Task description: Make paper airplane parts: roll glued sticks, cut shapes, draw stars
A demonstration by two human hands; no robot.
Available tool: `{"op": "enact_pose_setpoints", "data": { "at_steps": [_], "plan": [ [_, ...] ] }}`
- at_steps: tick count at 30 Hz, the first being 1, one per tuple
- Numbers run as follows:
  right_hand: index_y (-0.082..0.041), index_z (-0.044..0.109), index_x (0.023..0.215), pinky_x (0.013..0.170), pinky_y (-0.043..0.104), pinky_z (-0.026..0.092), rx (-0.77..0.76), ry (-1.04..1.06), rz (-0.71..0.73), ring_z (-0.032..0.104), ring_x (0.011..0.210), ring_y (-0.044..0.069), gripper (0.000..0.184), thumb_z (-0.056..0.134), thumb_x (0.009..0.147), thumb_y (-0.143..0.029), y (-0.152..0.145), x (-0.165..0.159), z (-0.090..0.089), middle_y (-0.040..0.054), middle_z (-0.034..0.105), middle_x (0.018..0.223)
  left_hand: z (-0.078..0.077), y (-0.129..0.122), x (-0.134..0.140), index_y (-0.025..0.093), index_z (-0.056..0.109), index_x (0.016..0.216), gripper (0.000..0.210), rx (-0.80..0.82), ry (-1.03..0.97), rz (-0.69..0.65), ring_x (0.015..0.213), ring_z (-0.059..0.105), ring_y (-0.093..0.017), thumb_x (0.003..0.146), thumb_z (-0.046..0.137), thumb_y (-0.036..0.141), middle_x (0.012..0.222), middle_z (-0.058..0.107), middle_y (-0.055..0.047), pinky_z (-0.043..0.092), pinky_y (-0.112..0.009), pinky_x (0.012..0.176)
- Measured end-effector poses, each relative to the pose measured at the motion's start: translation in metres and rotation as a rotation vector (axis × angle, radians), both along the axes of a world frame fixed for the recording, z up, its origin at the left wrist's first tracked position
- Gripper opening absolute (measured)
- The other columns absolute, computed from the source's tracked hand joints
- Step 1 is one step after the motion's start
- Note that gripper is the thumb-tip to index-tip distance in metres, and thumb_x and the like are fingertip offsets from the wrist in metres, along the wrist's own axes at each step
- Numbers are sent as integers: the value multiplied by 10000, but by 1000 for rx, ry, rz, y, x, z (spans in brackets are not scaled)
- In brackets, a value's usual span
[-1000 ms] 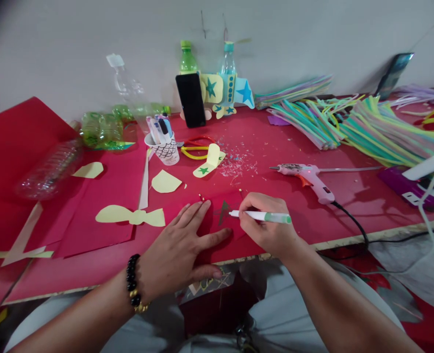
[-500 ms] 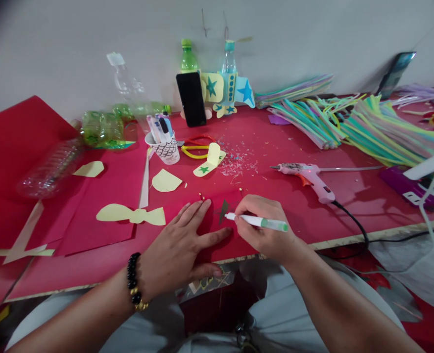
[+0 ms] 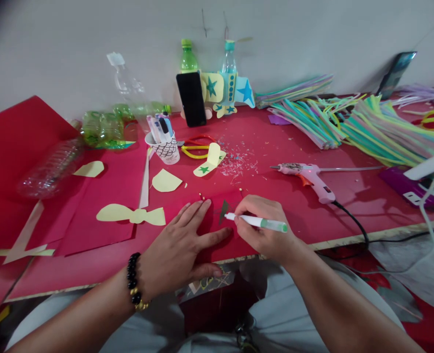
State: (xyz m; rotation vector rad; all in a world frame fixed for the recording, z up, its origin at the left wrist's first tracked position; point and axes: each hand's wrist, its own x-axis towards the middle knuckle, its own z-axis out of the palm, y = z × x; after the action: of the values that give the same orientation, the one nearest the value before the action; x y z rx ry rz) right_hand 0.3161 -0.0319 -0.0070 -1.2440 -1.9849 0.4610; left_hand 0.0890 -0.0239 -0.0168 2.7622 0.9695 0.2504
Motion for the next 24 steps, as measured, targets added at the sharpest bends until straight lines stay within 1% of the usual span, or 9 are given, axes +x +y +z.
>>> {"op": "enact_pose_setpoints", "data": {
  "at_steps": [3,6,8,11,12,16,17,22,24],
  "plan": [
    [-198,584,789,592,273,394,-44,35,100,519,615,141,51,552,814,-166,-1,1,-2,4,579,688,0,0,0,401,421,1362,685,3,4,-5,1407,185,-356,765,447,736,1539,177,-91,240,-533,1109],
    [-196,583,791,598,277,399,-52,44,111,523,622,141,49,552,816,-168,-1,1,-2,7,580,698,1,1,0,400,425,1359,686,4,1,-8,1408,180,-357,763,441,740,1536,182,-90,242,-537,1107],
    [-198,584,763,593,276,401,-33,27,46,527,612,141,73,545,816,-166,0,0,-1,4,581,678,1,1,0,406,426,1357,675,3,-2,-6,1409,179,-351,770,427,739,1533,190,-87,245,-536,1105],
    [-204,584,726,575,269,401,19,-3,-112,532,586,140,105,543,813,-162,0,-2,2,0,581,642,1,1,0,411,422,1359,676,5,-4,-2,1409,180,-346,769,423,742,1534,195,-78,245,-531,1106],
    [-204,585,727,572,268,402,26,-4,-128,535,586,140,103,544,812,-164,0,-2,2,1,584,643,0,1,0,411,420,1360,680,5,-4,0,1409,181,-346,767,426,743,1536,193,-76,243,-531,1108],
    [-204,589,755,583,273,412,-11,-4,4,543,606,144,76,547,816,-184,0,0,2,7,600,676,0,1,0,410,423,1359,680,-3,-5,-4,1410,178,-351,766,428,742,1536,189,-81,245,-535,1106],
    [-203,589,753,584,272,412,-12,-10,4,543,604,142,77,548,815,-181,0,0,2,5,600,674,0,1,0,411,421,1360,679,-5,-5,-6,1410,176,-351,767,425,742,1535,190,-83,246,-536,1104],
    [-203,576,694,547,267,393,73,-29,-258,523,554,134,103,572,782,-150,2,2,0,-10,572,614,0,1,-1,422,408,1367,688,-14,-1,2,1412,176,-349,763,416,751,1538,184,-79,236,-537,1109],
    [-208,577,694,543,268,394,83,-22,-288,524,551,135,102,573,783,-158,2,2,-1,-12,570,611,0,1,-1,422,413,1365,691,-11,2,1,1410,179,-350,760,419,754,1543,179,-71,234,-534,1111]
  ]
}}
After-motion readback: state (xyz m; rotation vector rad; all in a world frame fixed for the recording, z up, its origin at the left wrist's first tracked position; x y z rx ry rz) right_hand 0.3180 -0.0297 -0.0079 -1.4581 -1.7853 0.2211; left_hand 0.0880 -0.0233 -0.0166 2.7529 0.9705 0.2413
